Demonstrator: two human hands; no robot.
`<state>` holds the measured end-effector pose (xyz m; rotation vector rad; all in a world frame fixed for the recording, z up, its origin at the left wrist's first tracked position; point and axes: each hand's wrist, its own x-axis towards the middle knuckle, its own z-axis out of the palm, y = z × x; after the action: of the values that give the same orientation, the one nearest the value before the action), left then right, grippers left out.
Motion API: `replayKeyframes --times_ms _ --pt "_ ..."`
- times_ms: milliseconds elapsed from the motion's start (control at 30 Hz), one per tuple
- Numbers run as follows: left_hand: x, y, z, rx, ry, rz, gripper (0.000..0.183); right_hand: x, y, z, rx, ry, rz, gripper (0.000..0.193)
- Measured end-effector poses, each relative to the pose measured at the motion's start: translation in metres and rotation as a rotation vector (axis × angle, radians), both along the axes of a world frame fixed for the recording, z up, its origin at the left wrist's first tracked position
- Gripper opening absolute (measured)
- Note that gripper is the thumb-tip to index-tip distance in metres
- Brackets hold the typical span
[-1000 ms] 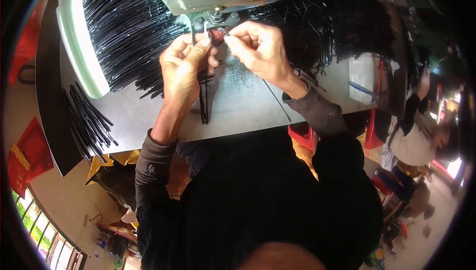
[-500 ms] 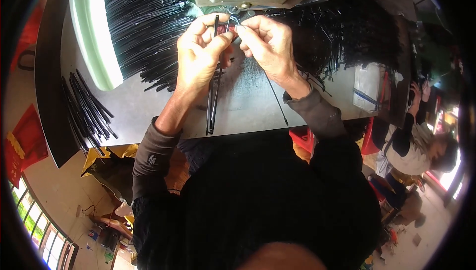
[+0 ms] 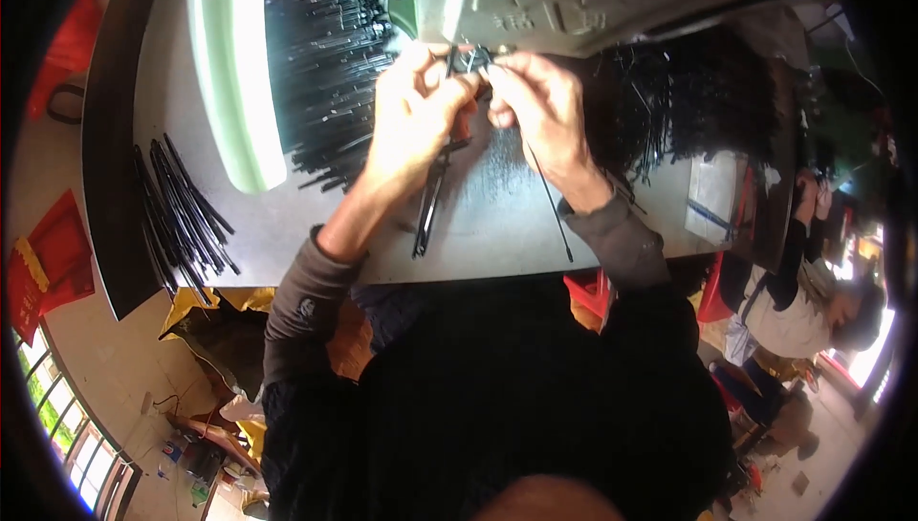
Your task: The person inserts thin black rods into a mechanical assembly using an industrial machine.
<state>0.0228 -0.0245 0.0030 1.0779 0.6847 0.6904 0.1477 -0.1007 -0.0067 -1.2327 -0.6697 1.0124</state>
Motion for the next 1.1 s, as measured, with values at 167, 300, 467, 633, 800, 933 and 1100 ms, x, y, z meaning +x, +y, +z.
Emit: replayKeyframes --times_ms 167,300,467,633,800,933,1100 --pt "0.005 0.002 0.002 -0.016 -0.054 0.003 0.022 0.002 0.003 0.0 -0.005 0.059 -0.036 0.014" --pt "0.006 0.003 0.0 -0.008 -0.044 0.004 0.022 -0.003 0.006 0.002 -0.023 0.081 -0.067 0.008" --pt "0.006 0.006 -0.003 -0.017 -0.017 -0.025 0.018 -0.001 0.007 0.003 -0.037 0.072 -0.05 0.009" --pt "0.006 0.005 0.001 -0.032 -0.04 -0.011 0.017 0.003 0.007 -0.005 -0.004 0.089 -0.018 0.014" --pt "0.005 0.007 0.0 -0.024 -0.054 -0.02 0.018 0.001 0.008 0.001 -0.05 0.084 -0.001 0.008" --pt "0.005 0.005 0.001 -0.053 -0.083 -0.029 0.018 0.002 0.008 -0.001 -0.072 0.066 0.0 0.01" --pt "0.003 0.007 0.001 -0.064 -0.089 -0.059 0.017 0.006 0.008 0.002 -0.045 0.163 0.034 0.011"
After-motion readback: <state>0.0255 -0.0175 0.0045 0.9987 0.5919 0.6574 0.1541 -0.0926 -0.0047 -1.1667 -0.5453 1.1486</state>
